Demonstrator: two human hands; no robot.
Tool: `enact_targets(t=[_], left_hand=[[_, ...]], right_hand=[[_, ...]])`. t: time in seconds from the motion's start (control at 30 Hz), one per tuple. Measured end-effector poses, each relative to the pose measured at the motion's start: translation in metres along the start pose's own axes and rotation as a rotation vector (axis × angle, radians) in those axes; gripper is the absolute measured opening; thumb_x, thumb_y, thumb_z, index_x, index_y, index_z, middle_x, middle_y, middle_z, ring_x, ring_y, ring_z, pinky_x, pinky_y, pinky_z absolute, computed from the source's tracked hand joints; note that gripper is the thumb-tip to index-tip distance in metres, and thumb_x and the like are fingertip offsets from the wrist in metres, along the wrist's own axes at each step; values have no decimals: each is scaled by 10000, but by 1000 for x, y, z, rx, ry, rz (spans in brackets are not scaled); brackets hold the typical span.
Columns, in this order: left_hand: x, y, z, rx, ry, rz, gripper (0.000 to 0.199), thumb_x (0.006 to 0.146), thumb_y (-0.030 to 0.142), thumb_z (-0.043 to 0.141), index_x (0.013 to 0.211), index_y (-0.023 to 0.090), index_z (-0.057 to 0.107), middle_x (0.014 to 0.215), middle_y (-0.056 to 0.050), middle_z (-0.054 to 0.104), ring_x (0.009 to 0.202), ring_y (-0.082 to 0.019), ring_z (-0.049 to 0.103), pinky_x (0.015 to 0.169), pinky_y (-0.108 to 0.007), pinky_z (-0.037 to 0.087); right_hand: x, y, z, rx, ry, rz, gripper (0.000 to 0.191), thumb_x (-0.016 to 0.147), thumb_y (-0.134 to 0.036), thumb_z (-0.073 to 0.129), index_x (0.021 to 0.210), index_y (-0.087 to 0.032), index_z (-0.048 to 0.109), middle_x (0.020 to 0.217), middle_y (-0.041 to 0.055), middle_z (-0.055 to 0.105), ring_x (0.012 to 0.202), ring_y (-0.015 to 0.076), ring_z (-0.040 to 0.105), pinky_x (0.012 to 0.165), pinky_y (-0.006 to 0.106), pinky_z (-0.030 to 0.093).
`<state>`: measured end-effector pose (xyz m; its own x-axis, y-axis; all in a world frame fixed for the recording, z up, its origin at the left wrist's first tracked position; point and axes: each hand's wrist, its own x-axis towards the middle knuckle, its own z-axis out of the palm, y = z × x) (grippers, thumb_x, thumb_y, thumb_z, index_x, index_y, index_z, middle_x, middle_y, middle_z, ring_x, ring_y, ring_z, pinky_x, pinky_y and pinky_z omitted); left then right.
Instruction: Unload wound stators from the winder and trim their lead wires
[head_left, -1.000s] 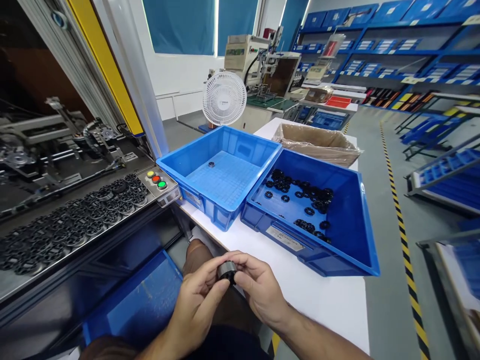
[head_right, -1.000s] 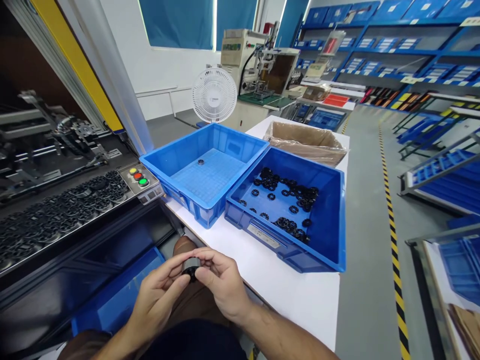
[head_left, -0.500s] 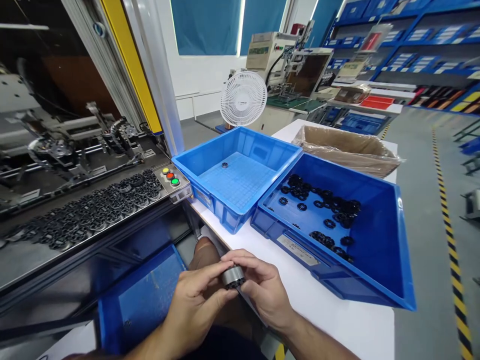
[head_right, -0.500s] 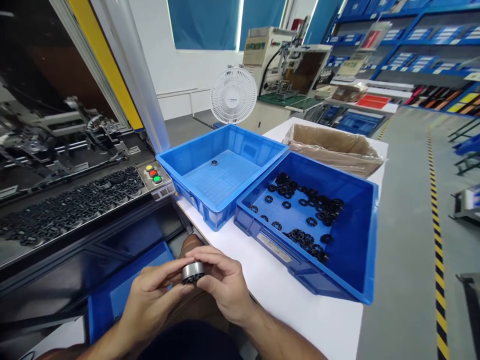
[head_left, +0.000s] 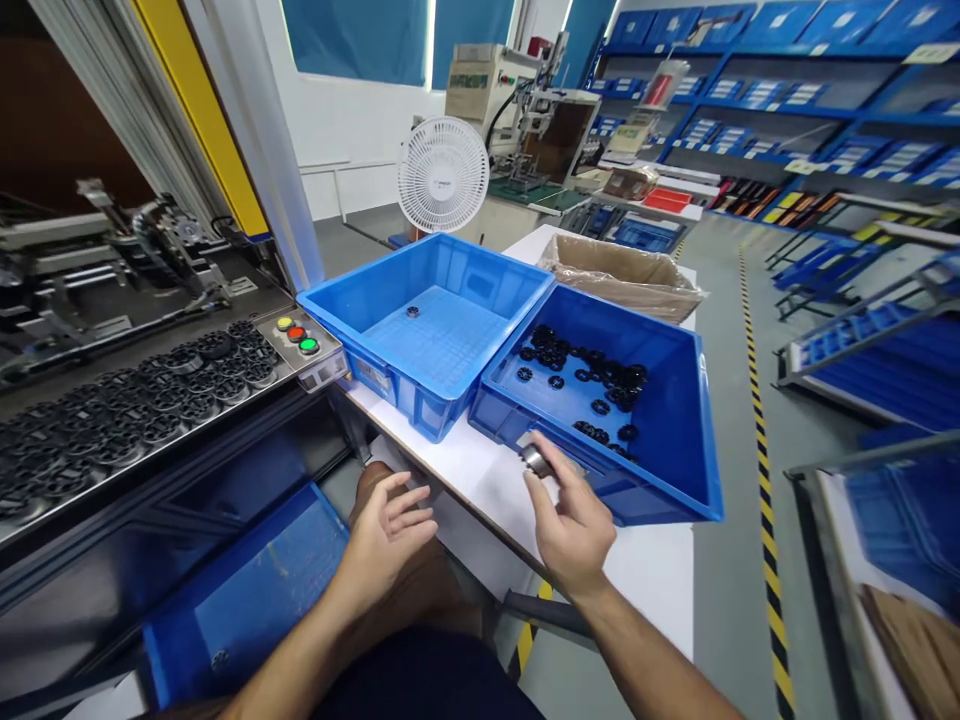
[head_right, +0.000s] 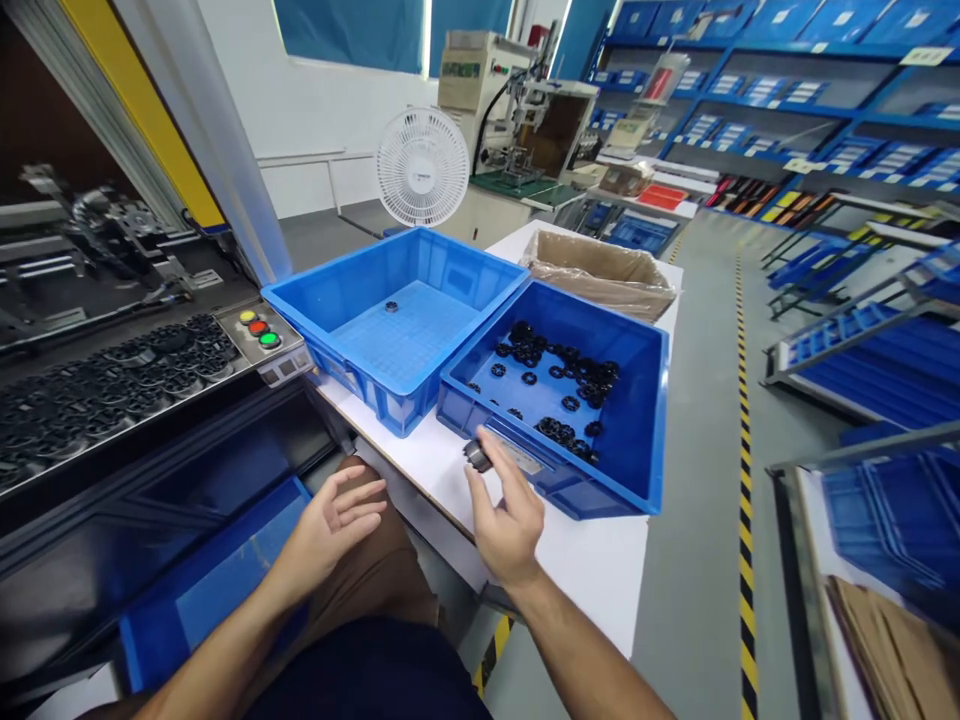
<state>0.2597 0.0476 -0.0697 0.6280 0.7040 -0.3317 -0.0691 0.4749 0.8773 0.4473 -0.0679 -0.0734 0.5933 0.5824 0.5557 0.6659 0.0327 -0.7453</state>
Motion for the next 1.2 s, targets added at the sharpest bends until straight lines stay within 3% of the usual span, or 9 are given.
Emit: enact_targets(t=[0.07, 0.13, 0.33, 0.47, 0.63, 0.77, 0.83, 0.97, 1.2], left_hand=[[1, -4, -7, 25, 7, -5, 744, 614, 305, 859, 1227, 185, 455, 1261, -212, 645, 1050, -282, 684, 929, -448, 521], [2, -6, -13, 37, 11, -12, 780, 611, 311, 857, 1258, 188, 441, 1262, -211, 646, 1055, -291, 684, 946, -464, 514], [1, -5, -25, 39, 22, 5, 769, 657, 310, 819, 1305, 190, 422, 1247, -197, 662, 1034, -283, 696, 949, -471, 520], [5, -9, -27, 95, 9, 4, 707, 668, 311, 810, 1277, 171, 482, 1217, -192, 680, 1038, -288, 693, 941, -472, 528], [3, -9, -17, 239, -127, 79, 513, 785, 299, 728, 1260, 172, 583, 1256, -172, 668, 1108, -284, 662, 950, -448, 532], [-8, 8, -9, 353, -380, 380, 467, 857, 271, 677, 1316, 279, 591, 1359, -101, 618, 1216, -258, 601, 1002, -387, 505], [-13, 20, -9, 400, -435, 569, 431, 875, 269, 661, 1300, 319, 608, 1316, -69, 655, 1213, -231, 606, 1013, -349, 493], [-19, 37, -15, 427, -348, 792, 342, 877, 284, 658, 1217, 323, 667, 1183, -55, 719, 1099, -192, 665, 931, -289, 529], [-22, 45, -25, 437, -246, 843, 291, 813, 305, 730, 1104, 308, 718, 955, -24, 710, 870, -147, 664, 774, -241, 533]], right_hand=[[-5, 22, -4, -274, -87, -281, 483, 922, -203, 578, 1399, -192, 501, 1335, 153, 614, 1287, 293, 539, 1054, 528, 478], [-8, 38, -3, -380, -257, -391, 520, 918, -219, 587, 1424, -175, 473, 1339, 171, 608, 1296, 322, 527, 1016, 526, 513], [-8, 51, 4, -493, -424, -332, 706, 938, -313, 558, 1533, -110, 237, 1529, 230, 353, 1417, 358, 345, 1089, 566, 429], [-20, 51, 6, -375, -466, -285, 643, 896, -321, 631, 1468, -135, 404, 1447, 224, 481, 1328, 372, 478, 1049, 557, 480], [-40, 16, 11, -191, -427, -241, 400, 936, -164, 536, 1327, -234, 586, 1232, 135, 675, 1106, 268, 669, 942, 427, 586], [-30, -40, 13, 311, -407, -65, 405, 926, -207, 586, 1311, -332, 585, 1268, 103, 601, 1129, 245, 633, 896, 403, 589], [-20, -63, 14, 511, -425, -7, 368, 915, -238, 618, 1262, -359, 624, 1191, 91, 592, 1084, 231, 629, 852, 385, 590], [-6, -81, 20, 627, -458, -21, 352, 894, -257, 660, 1234, -347, 648, 1069, 80, 635, 987, 207, 638, 847, 376, 572], [0, -85, 30, 631, -437, -83, 356, 879, -201, 674, 1219, -306, 660, 1040, 84, 691, 940, 203, 669, 817, 356, 569]])
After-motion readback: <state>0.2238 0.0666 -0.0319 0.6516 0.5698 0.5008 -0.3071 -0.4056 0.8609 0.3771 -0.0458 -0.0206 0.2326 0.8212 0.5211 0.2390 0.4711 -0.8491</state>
